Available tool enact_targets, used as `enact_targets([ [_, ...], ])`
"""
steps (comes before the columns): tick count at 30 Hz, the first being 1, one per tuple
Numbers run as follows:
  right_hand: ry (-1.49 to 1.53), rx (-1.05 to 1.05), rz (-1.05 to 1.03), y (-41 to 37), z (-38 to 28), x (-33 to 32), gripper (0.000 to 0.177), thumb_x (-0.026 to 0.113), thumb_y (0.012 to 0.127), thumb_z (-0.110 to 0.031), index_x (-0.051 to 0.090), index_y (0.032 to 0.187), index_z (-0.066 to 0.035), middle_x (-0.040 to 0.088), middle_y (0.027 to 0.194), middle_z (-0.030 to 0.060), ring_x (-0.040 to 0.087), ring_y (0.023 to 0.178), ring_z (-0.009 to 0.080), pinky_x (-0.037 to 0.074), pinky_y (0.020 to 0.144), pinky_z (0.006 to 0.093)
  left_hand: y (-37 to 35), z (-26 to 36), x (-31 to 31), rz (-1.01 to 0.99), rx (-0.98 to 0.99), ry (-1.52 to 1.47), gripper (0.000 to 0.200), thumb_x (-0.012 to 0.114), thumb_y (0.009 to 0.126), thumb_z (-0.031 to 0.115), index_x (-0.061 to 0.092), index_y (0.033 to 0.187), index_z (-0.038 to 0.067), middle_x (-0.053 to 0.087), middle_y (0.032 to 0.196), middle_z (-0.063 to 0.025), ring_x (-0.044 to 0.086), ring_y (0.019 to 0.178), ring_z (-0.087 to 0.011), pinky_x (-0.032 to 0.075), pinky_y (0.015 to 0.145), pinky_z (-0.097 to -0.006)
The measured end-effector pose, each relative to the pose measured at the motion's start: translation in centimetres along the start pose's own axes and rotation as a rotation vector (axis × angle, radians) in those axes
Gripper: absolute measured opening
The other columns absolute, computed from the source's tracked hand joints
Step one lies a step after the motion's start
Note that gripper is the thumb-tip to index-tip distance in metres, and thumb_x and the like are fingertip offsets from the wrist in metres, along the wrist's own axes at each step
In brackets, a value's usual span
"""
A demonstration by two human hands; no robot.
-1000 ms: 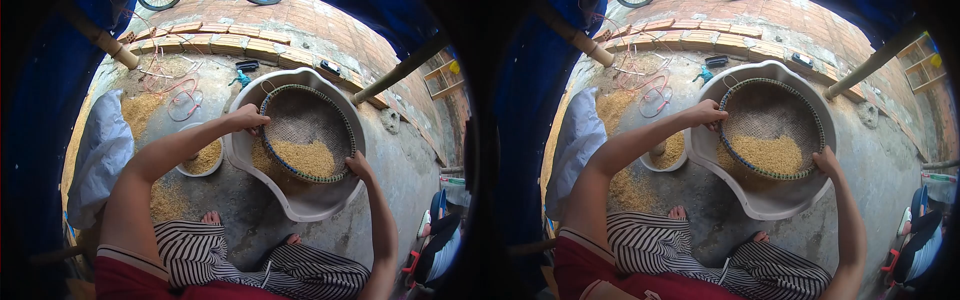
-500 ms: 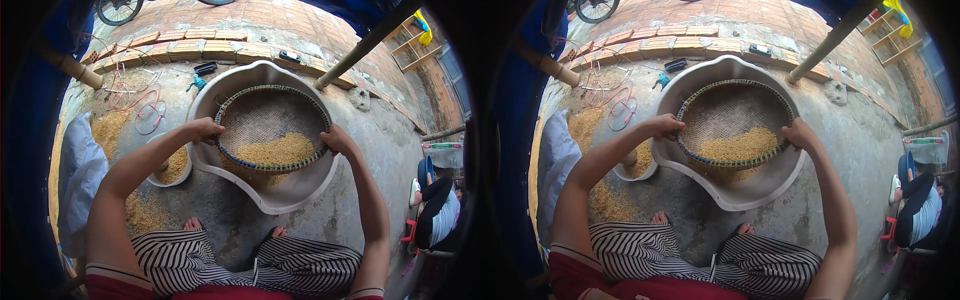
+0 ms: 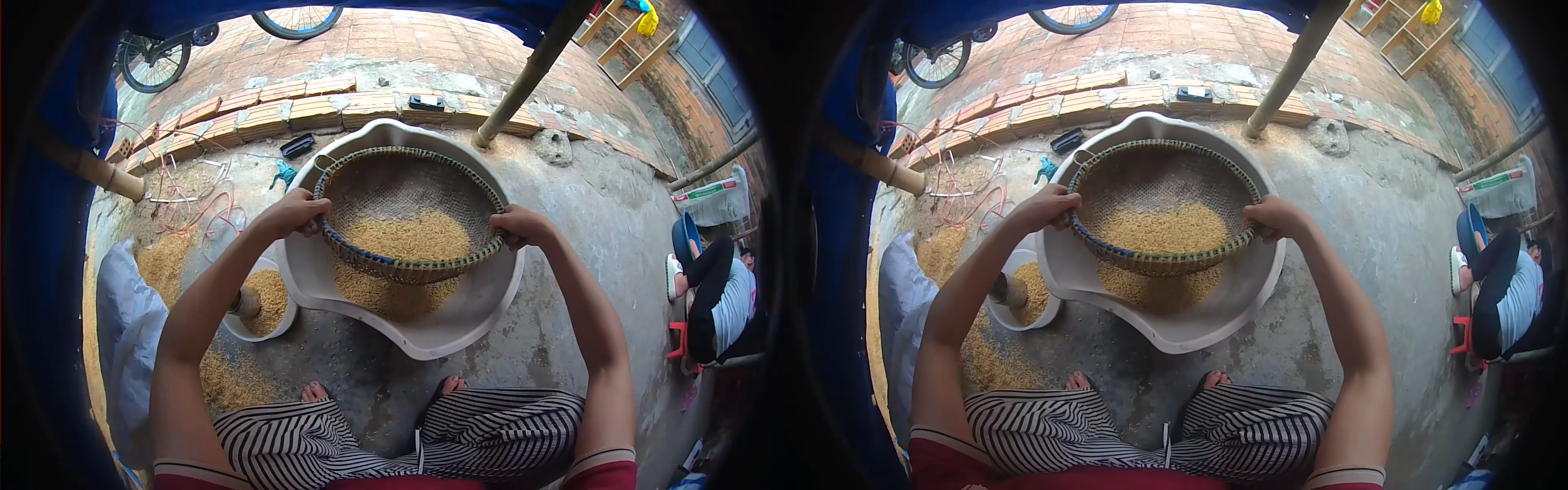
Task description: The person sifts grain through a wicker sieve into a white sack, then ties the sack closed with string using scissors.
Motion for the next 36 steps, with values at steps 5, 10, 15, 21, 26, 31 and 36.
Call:
enact_targets([
  [5, -0.012, 0.024, 0.082, 1.5, 2.1, 0.3, 0.036, 0.054, 0.08, -0.024, 0.054, 0.087, 0.011, 0.059, 0.077, 0.0146, 0.062, 0.062, 0.0242, 0.056, 0.048, 0.0342, -1.7, 1.1, 2.8, -0.019, -0.003, 0.247, 0.023, 0.053, 0.081, 0.019, 0.052, 0.079, -0.004, 0.057, 0.058, -0.0082, 0.057, 0.047, -0.0139, 0.048, 0.041, -0.0251],
  [10, 0.138, 0.007, -0.169, -0.5, 0.7, 5.5, 0.032, 0.054, 0.081, -0.021, 0.054, 0.088, 0.01, 0.056, 0.076, 0.0134, 0.058, 0.061, 0.0218, 0.058, 0.051, 0.0351, -0.5, -0.6, -1.3, 0.044, -0.092, 0.175, 0.022, 0.056, 0.077, 0.018, 0.054, 0.083, -0.003, 0.057, 0.06, -0.0078, 0.058, 0.048, -0.0156, 0.048, 0.04, -0.025],
  [15, 0.117, -0.041, -0.012, -0.7, -0.2, 4.0, 0.032, 0.051, 0.081, -0.02, 0.05, 0.088, 0.012, 0.057, 0.079, 0.0183, 0.061, 0.065, 0.0259, 0.056, 0.051, 0.0356, -1.2, -1.9, 2.4, 0.033, 0.016, 0.119, 0.029, 0.058, 0.072, 0.01, 0.05, 0.098, -0.001, 0.057, 0.072, -0.0093, 0.056, 0.049, -0.0142, 0.047, 0.038, -0.025],
  [21, 0.114, -0.45, 0.459, -6.8, -4.2, 1.1, 0.035, 0.046, 0.081, -0.011, 0.032, 0.104, 0.011, 0.058, 0.076, 0.0262, 0.061, 0.063, 0.0366, 0.05, 0.056, 0.0405, -5.9, 5.3, -2.5, 0.521, 0.628, 0.328, 0.042, 0.055, 0.07, 0.01, 0.04, 0.107, -0.003, 0.057, 0.083, -0.0175, 0.058, 0.072, -0.0268, 0.047, 0.065, -0.0363],
  [26, 0.197, -0.521, 0.597, -8.0, -3.6, 1.1, 0.033, 0.044, 0.081, -0.011, 0.029, 0.101, 0.011, 0.057, 0.075, 0.0272, 0.06, 0.06, 0.0366, 0.05, 0.052, 0.0407, -6.1, 5.7, -2.3, 0.594, 0.598, 0.257, 0.044, 0.051, 0.073, 0.008, 0.037, 0.113, -0.002, 0.058, 0.089, -0.0203, 0.059, 0.08, -0.0313, 0.047, 0.072, -0.0374],
  [31, 0.216, -0.288, 0.451, -4.6, 1.0, 4.9, 0.023, 0.04, 0.083, -0.013, 0.035, 0.096, 0.006, 0.054, 0.076, 0.0195, 0.058, 0.052, 0.0242, 0.05, 0.039, 0.0337, -2.3, -1.3, 0.2, 0.413, 0.239, 0.329, 0.036, 0.05, 0.071, 0.013, 0.04, 0.101, -0.005, 0.057, 0.086, -0.029, 0.056, 0.08, -0.0427, 0.043, 0.074, -0.0445],
  [36, 0.237, -0.346, 0.495, -6.8, -0.6, 3.7, 0.026, 0.042, 0.082, -0.012, 0.034, 0.096, 0.009, 0.057, 0.073, 0.0255, 0.06, 0.063, 0.0378, 0.049, 0.052, 0.0426, -6.0, 4.5, -0.9, 0.479, 0.448, 0.274, 0.036, 0.049, 0.071, 0.008, 0.04, 0.103, -0.006, 0.057, 0.082, -0.0244, 0.056, 0.075, -0.039, 0.044, 0.07, -0.0425],
])
Point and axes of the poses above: each hand's wrist, its own y-axis towards the middle knuckle, its own x-axis out of the palm, z = x × y, the point moved 9 cm from there along y, towards the middle knuckle
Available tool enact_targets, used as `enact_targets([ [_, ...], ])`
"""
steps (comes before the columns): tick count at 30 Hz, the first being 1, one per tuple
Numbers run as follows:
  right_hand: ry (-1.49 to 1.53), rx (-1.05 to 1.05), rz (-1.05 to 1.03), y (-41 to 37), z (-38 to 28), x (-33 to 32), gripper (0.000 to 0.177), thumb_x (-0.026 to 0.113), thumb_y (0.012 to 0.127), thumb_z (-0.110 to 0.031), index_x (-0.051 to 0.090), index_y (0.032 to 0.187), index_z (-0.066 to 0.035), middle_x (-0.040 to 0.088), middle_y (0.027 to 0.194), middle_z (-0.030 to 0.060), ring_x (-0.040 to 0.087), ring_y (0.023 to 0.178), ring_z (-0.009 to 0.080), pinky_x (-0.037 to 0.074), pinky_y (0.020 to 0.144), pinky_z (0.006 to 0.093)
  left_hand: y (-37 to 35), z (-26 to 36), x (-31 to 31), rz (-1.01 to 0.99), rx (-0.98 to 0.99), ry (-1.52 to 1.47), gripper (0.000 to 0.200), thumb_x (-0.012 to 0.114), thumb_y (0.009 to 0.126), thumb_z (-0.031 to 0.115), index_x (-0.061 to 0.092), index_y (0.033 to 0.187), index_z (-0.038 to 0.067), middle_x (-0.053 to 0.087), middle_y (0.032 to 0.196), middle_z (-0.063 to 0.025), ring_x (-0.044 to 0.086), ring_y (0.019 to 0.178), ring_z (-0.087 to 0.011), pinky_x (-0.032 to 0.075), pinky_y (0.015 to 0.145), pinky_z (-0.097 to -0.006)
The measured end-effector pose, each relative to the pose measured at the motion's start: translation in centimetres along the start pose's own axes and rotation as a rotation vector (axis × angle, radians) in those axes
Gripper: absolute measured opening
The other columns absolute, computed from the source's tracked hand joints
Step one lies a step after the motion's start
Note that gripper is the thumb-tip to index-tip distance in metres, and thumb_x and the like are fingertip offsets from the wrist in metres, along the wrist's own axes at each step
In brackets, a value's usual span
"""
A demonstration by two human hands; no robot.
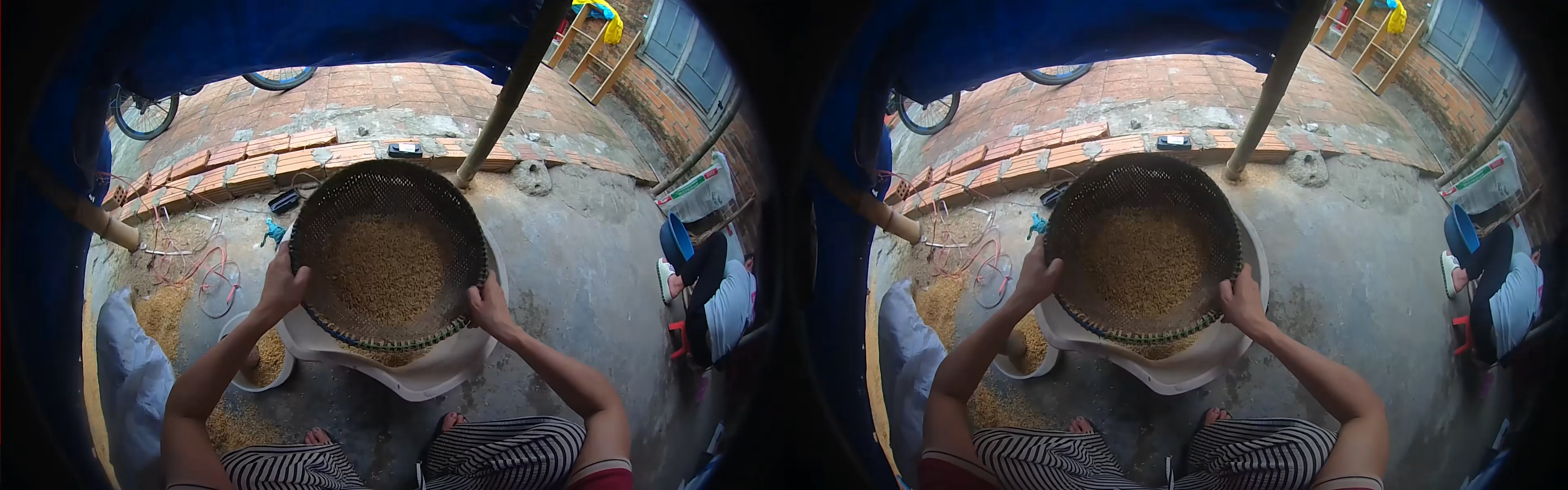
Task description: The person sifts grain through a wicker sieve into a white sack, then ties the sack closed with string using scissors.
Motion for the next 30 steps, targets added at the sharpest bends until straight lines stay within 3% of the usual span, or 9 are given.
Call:
enact_targets([
  [5, 0.124, -0.495, 0.397, -2.5, -5.3, -3.6, 0.023, 0.043, 0.083, -0.012, 0.033, 0.094, 0.006, 0.056, 0.069, 0.0233, 0.056, 0.057, 0.0381, 0.044, 0.058, 0.0441, -1.4, 5.5, -4.0, 0.271, 0.354, -0.063, 0.039, 0.042, 0.072, 0.0, 0.039, 0.112, -0.004, 0.055, 0.092, -0.0216, 0.057, 0.084, -0.0265, 0.044, 0.072, -0.0353],
  [6, 0.122, -0.491, 0.386, -1.9, -4.8, -3.4, 0.023, 0.043, 0.083, -0.012, 0.033, 0.094, 0.006, 0.056, 0.069, 0.0233, 0.056, 0.057, 0.0381, 0.044, 0.058, 0.0441, -1.3, 5.1, -3.5, 0.271, 0.334, -0.017, 0.042, 0.045, 0.073, 0.0, 0.036, 0.114, -0.002, 0.054, 0.083, -0.0184, 0.054, 0.076, -0.0343, 0.043, 0.07, -0.0415],
  [11, -0.034, 0.119, -0.034, 1.4, 1.6, 1.0, 0.026, 0.044, 0.081, -0.015, 0.033, 0.093, 0.006, 0.055, 0.068, 0.021, 0.059, 0.055, 0.0318, 0.05, 0.044, 0.0366, 1.9, -3.8, 2.1, 0.043, -0.034, 0.06, 0.033, 0.051, 0.071, 0.011, 0.047, 0.099, -0.006, 0.058, 0.082, -0.025, 0.057, 0.077, -0.0372, 0.044, 0.07, -0.0422],
  [16, 0.087, 0.178, -0.134, 0.2, 2.0, 2.2, 0.026, 0.042, 0.08, -0.015, 0.034, 0.094, 0.005, 0.054, 0.073, 0.0192, 0.06, 0.057, 0.0292, 0.051, 0.039, 0.0338, 0.8, -5.3, 2.1, -0.128, -0.254, -0.007, 0.034, 0.052, 0.071, 0.012, 0.047, 0.1, -0.005, 0.058, 0.075, -0.0234, 0.058, 0.074, -0.0373, 0.044, 0.068, -0.0428],
  [19, 0.062, 0.06, -0.053, 1.1, -0.4, 0.7, 0.027, 0.043, 0.081, -0.014, 0.034, 0.097, 0.006, 0.055, 0.076, 0.0226, 0.06, 0.06, 0.0312, 0.05, 0.042, 0.0366, 1.2, -0.2, -1.7, 0.256, 0.239, 0.002, 0.036, 0.05, 0.071, 0.007, 0.046, 0.104, -0.005, 0.056, 0.075, -0.0174, 0.055, 0.064, -0.0283, 0.043, 0.061, -0.0373],
  [21, -0.01, -0.501, 0.299, 0.4, -4.0, -2.1, 0.029, 0.044, 0.082, -0.014, 0.034, 0.1, 0.007, 0.056, 0.078, 0.0258, 0.06, 0.061, 0.0336, 0.049, 0.048, 0.04, 0.2, 2.8, -3.8, 0.325, 0.311, -0.085, 0.036, 0.049, 0.071, 0.003, 0.046, 0.107, -0.004, 0.051, 0.07, -0.0126, 0.049, 0.059, -0.0223, 0.04, 0.056, -0.0347],
  [24, 0.067, -0.575, 0.39, -0.7, -5.1, -2.6, 0.03, 0.045, 0.083, -0.014, 0.033, 0.1, 0.008, 0.057, 0.077, 0.0275, 0.059, 0.058, 0.0357, 0.047, 0.052, 0.0424, 0.0, 4.3, -4.4, 0.346, 0.366, -0.113, 0.036, 0.048, 0.071, 0.002, 0.046, 0.107, -0.003, 0.048, 0.068, -0.0107, 0.045, 0.057, -0.0216, 0.038, 0.054, -0.0343],
  [27, -0.02, -0.043, 0.066, 2.7, -0.9, 0.0, 0.029, 0.045, 0.082, -0.014, 0.033, 0.098, 0.008, 0.057, 0.074, 0.026, 0.058, 0.052, 0.0339, 0.048, 0.048, 0.0406, 2.6, -0.5, -1.5, 0.225, 0.147, -0.04, 0.037, 0.05, 0.071, 0.007, 0.049, 0.106, -0.004, 0.059, 0.076, -0.0169, 0.057, 0.067, -0.0283, 0.045, 0.066, -0.0376],
  [30, 0.009, 0.005, 0.031, 2.1, 0.0, 0.8, 0.027, 0.044, 0.082, -0.015, 0.035, 0.095, 0.007, 0.057, 0.07, 0.0249, 0.058, 0.049, 0.0305, 0.048, 0.042, 0.0375, 2.2, -2.2, -0.3, 0.172, 0.068, -0.086, 0.035, 0.051, 0.07, 0.009, 0.051, 0.103, -0.004, 0.06, 0.077, -0.0192, 0.059, 0.073, -0.0297, 0.046, 0.069, -0.0381],
])
Point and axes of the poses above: each hand's wrist, its own y-axis towards the middle knuckle, its own x-axis out of the palm, z = x × y, the point moved 9 cm from there along y, towards the middle knuckle
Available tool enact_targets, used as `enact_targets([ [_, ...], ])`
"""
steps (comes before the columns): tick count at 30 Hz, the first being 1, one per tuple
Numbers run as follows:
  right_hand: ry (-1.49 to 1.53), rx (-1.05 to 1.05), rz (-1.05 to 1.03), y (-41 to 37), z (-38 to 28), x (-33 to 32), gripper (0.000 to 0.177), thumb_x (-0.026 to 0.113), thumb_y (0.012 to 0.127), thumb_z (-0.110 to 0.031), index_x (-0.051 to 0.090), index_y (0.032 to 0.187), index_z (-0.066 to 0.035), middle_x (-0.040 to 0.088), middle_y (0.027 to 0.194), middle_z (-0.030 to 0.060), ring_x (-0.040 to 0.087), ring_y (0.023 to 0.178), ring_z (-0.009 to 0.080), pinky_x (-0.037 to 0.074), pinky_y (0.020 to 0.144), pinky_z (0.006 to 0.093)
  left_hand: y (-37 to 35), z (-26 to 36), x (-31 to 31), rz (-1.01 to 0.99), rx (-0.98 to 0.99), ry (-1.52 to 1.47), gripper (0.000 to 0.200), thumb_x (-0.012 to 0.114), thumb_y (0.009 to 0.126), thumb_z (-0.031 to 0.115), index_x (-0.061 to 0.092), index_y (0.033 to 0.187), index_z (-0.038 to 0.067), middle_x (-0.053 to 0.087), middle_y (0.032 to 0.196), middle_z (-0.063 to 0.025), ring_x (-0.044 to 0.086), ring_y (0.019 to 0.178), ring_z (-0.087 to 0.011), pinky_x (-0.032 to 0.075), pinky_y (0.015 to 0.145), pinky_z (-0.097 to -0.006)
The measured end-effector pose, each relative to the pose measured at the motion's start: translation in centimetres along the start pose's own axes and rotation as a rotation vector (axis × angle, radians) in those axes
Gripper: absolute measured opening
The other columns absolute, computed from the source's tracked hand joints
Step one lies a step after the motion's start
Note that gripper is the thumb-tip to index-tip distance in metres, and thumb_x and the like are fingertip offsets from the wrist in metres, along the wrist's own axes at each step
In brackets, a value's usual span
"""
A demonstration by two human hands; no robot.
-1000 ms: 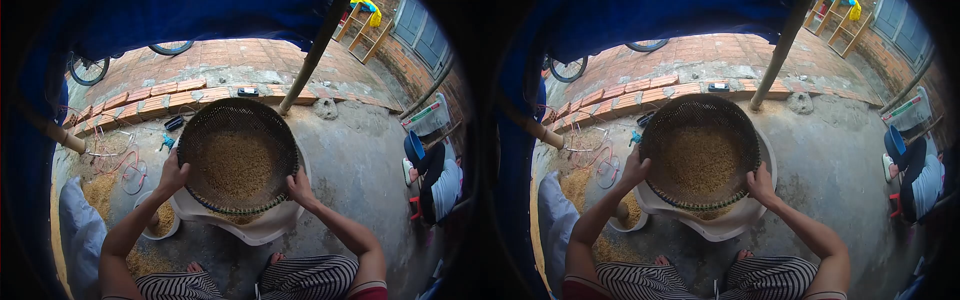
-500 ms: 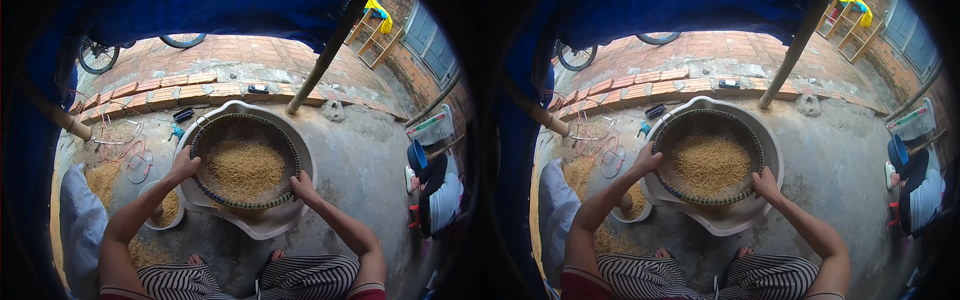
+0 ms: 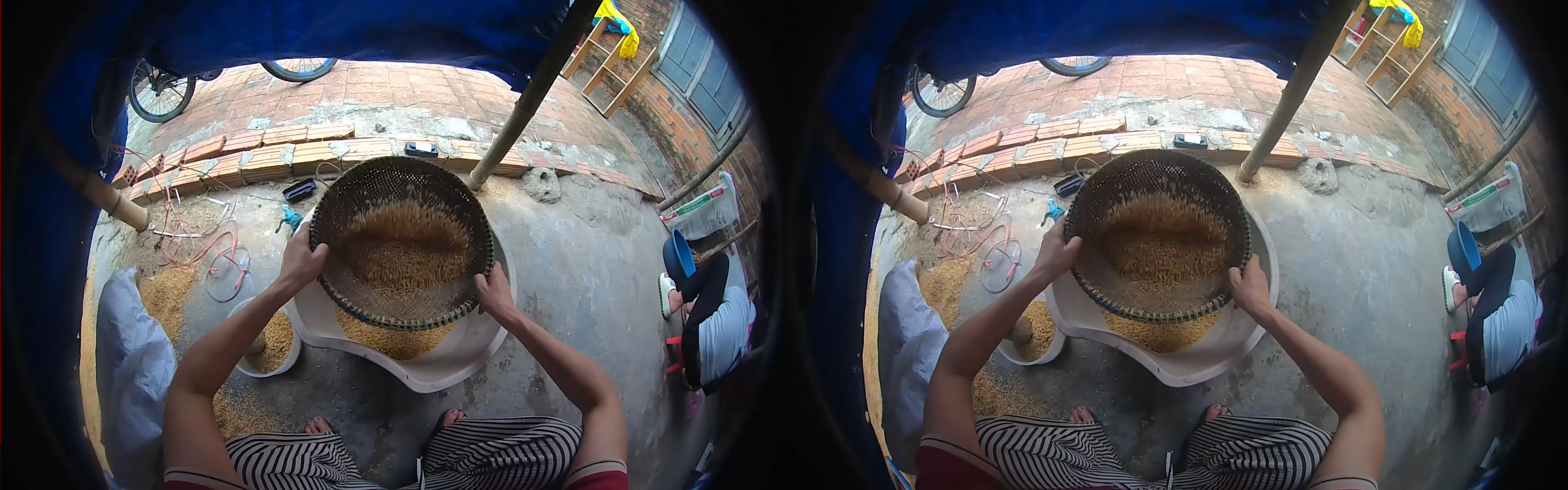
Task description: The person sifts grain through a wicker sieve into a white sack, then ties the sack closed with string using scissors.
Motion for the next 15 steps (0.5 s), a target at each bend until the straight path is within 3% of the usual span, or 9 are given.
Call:
enact_targets([
  [2, 0.04, 0.021, -0.027, -0.5, 0.6, 0.7, 0.027, 0.044, 0.082, -0.015, 0.035, 0.094, 0.007, 0.057, 0.07, 0.0247, 0.058, 0.048, 0.0293, 0.048, 0.039, 0.0364, -0.9, -0.4, 0.6, -0.183, -0.221, 0.055, 0.037, 0.051, 0.07, 0.01, 0.051, 0.104, -0.005, 0.061, 0.082, -0.021, 0.06, 0.076, -0.0317, 0.046, 0.072, -0.0374],
  [5, 0.032, 0.076, -0.046, -0.9, 0.9, 0.5, 0.028, 0.044, 0.082, -0.015, 0.035, 0.097, 0.007, 0.058, 0.073, 0.0239, 0.059, 0.055, 0.033, 0.049, 0.048, 0.0396, -0.4, 0.3, -0.3, -0.109, -0.072, 0.11, 0.039, 0.051, 0.07, 0.011, 0.05, 0.105, -0.006, 0.061, 0.084, -0.0219, 0.06, 0.078, -0.031, 0.046, 0.072, -0.0377],
  [6, 0.037, -0.056, 0.028, -0.5, -0.1, -0.2, 0.029, 0.044, 0.082, -0.014, 0.035, 0.099, 0.007, 0.058, 0.076, 0.0235, 0.059, 0.06, 0.0352, 0.048, 0.055, 0.041, -0.2, 1.9, -1.0, -0.038, 0.086, 0.078, 0.041, 0.051, 0.07, 0.011, 0.049, 0.105, -0.008, 0.061, 0.089, -0.0228, 0.06, 0.081, -0.0304, 0.046, 0.072, -0.0377],
  [7, 0.041, -0.187, 0.101, -0.4, -1.1, -0.9, 0.029, 0.044, 0.082, -0.014, 0.035, 0.1, 0.008, 0.059, 0.078, 0.0231, 0.06, 0.065, 0.0374, 0.048, 0.061, 0.0425, -0.2, 2.5, -1.8, 0.046, 0.133, 0.031, 0.041, 0.051, 0.07, 0.007, 0.047, 0.107, -0.009, 0.059, 0.088, -0.0208, 0.059, 0.076, -0.0275, 0.046, 0.068, -0.0367],
  [8, 0.041, -0.186, 0.107, -0.4, -1.0, -0.9, 0.029, 0.044, 0.082, -0.014, 0.035, 0.1, 0.008, 0.059, 0.078, 0.0231, 0.06, 0.065, 0.0374, 0.048, 0.061, 0.0425, -0.5, 2.9, -2.3, 0.088, 0.178, -0.063, 0.041, 0.05, 0.07, 0.004, 0.046, 0.108, -0.009, 0.058, 0.085, -0.019, 0.057, 0.073, -0.026, 0.046, 0.066, -0.0357],
  [10, 0.134, -0.466, 0.329, -2.2, -4.0, -2.9, 0.029, 0.044, 0.083, -0.014, 0.036, 0.101, 0.008, 0.058, 0.083, 0.0239, 0.058, 0.071, 0.0407, 0.044, 0.071, 0.0443, -1.3, 5.7, -3.8, 0.133, 0.241, -0.155, 0.041, 0.048, 0.069, -0.002, 0.044, 0.11, -0.006, 0.054, 0.077, -0.0144, 0.051, 0.065, -0.0215, 0.043, 0.061, -0.0335],
  [13, 0.062, -0.392, 0.286, -0.1, -1.9, -2.2, 0.029, 0.044, 0.082, -0.015, 0.037, 0.099, 0.008, 0.057, 0.087, 0.0262, 0.059, 0.067, 0.0383, 0.048, 0.06, 0.0427, -1.2, 5.5, -2.7, 0.133, 0.241, -0.12, 0.04, 0.048, 0.07, 0.0, 0.044, 0.109, -0.005, 0.054, 0.075, -0.0146, 0.052, 0.065, -0.0232, 0.043, 0.061, -0.0352],
  [14, 0.064, -0.391, 0.276, 0.2, -1.8, -2.4, 0.029, 0.044, 0.082, -0.015, 0.037, 0.099, 0.008, 0.057, 0.087, 0.0262, 0.059, 0.067, 0.0383, 0.048, 0.06, 0.0427, -0.7, 4.3, -1.5, 0.081, 0.137, -0.081, 0.037, 0.049, 0.07, 0.004, 0.046, 0.106, -0.004, 0.054, 0.074, -0.0163, 0.053, 0.066, -0.0262, 0.043, 0.063, -0.0372],
  [15, 0.016, -0.129, 0.11, 1.0, -0.4, -1.3, 0.028, 0.043, 0.082, -0.016, 0.037, 0.097, 0.007, 0.056, 0.086, 0.0258, 0.059, 0.064, 0.0361, 0.049, 0.053, 0.0408, -0.1, 0.8, 0.0, 0.049, 0.057, 0.022, 0.034, 0.051, 0.07, 0.01, 0.049, 0.101, -0.005, 0.055, 0.072, -0.0179, 0.054, 0.067, -0.0288, 0.043, 0.064, -0.0379],
])
Point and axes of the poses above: each hand's wrist, its own y-axis towards the middle knuckle, its own x-axis out of the palm, z = x × y, the point moved 9 cm from there along y, towards the middle knuckle
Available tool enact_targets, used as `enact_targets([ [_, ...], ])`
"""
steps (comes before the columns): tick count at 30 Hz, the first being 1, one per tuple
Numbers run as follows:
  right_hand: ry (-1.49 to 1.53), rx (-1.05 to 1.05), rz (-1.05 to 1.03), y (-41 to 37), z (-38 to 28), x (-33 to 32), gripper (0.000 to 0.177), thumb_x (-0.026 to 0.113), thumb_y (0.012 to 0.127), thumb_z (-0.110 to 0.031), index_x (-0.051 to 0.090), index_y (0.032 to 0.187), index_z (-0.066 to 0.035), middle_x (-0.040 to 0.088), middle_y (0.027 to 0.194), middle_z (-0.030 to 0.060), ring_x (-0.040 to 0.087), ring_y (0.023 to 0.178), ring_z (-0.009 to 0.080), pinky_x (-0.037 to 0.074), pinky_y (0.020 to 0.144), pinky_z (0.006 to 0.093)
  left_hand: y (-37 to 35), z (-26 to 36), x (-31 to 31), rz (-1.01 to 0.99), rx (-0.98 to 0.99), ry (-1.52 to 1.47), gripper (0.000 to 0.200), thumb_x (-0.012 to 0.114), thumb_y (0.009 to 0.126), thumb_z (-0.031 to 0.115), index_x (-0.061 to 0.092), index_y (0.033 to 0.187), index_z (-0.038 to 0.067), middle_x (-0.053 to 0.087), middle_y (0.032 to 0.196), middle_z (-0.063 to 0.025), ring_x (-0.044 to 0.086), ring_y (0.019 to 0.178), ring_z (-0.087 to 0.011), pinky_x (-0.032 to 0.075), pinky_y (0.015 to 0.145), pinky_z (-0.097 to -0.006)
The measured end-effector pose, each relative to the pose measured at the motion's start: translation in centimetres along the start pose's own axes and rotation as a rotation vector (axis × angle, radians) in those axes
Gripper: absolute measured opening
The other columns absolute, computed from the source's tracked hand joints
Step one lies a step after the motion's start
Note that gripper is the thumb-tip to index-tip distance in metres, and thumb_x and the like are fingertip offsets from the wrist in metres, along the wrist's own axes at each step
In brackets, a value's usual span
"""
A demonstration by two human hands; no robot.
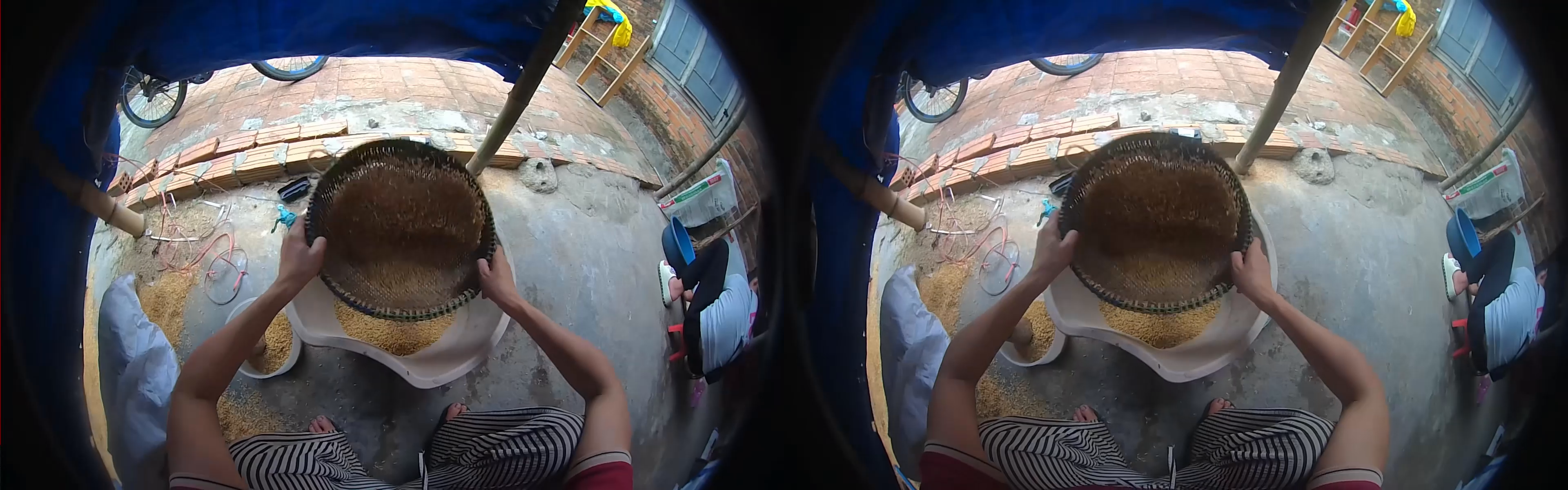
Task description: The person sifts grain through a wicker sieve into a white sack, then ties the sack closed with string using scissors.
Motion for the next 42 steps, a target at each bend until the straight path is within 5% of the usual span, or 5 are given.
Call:
enact_targets([
  [9, 0.012, 0.245, -0.2, -2.5, 1.9, 2.1, 0.026, 0.043, 0.081, -0.015, 0.037, 0.095, 0.006, 0.054, 0.069, 0.0194, 0.059, 0.059, 0.0315, 0.048, 0.043, 0.0386, -1.1, -0.2, -0.3, -0.076, 0.003, -0.001, 0.031, 0.053, 0.069, 0.013, 0.054, 0.094, -0.006, 0.057, 0.067, -0.0134, 0.056, 0.06, -0.02, 0.044, 0.055, -0.0335],
  [15, 0.063, -0.346, 0.236, -2.2, -3.0, -1.0, 0.028, 0.045, 0.081, -0.012, 0.034, 0.098, 0.008, 0.057, 0.069, 0.0246, 0.058, 0.067, 0.0399, 0.043, 0.065, 0.0468, -0.9, 3.0, -1.9, 0.049, 0.142, -0.139, 0.04, 0.05, 0.069, 0.001, 0.045, 0.109, -0.005, 0.056, 0.076, -0.0114, 0.052, 0.061, -0.017, 0.043, 0.058, -0.031],
  [20, -0.093, 0.219, -0.14, -0.5, 1.9, 2.0, 0.026, 0.044, 0.081, -0.014, 0.035, 0.094, 0.006, 0.056, 0.065, 0.0236, 0.058, 0.053, 0.0342, 0.047, 0.047, 0.0416, -0.5, -1.0, 0.9, -0.087, -0.075, 0.025, 0.03, 0.052, 0.069, 0.011, 0.055, 0.094, -0.006, 0.06, 0.075, -0.0176, 0.059, 0.067, -0.025, 0.046, 0.063, -0.0344],
  [31, 0.068, -0.239, 0.161, -1.4, -3.6, -1.1, 0.025, 0.045, 0.082, -0.014, 0.035, 0.095, 0.005, 0.054, 0.064, 0.0223, 0.057, 0.063, 0.038, 0.044, 0.058, 0.0409, -0.6, 3.6, -3.1, 0.139, 0.191, -0.215, 0.036, 0.048, 0.071, 0.001, 0.048, 0.106, -0.005, 0.057, 0.072, -0.0081, 0.049, 0.057, -0.011, 0.042, 0.052, -0.0261],
  [42, 0.019, 0.246, -0.257, -1.8, 2.7, 3.1, 0.026, 0.045, 0.082, -0.015, 0.039, 0.094, 0.007, 0.057, 0.073, 0.0193, 0.06, 0.053, 0.0271, 0.052, 0.043, 0.034, -1.2, -3.3, 1.3, -0.244, -0.27, -0.015, 0.031, 0.05, 0.069, 0.012, 0.056, 0.093, -0.005, 0.058, 0.065, -0.0148, 0.059, 0.059, -0.0219, 0.047, 0.056, -0.0333],
])
Point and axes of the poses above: each hand's wrist, its own y-axis towards the middle knuckle, its own x-axis out of the palm, z = x × y, the point moved 9 cm from there along y, towards the middle knuckle
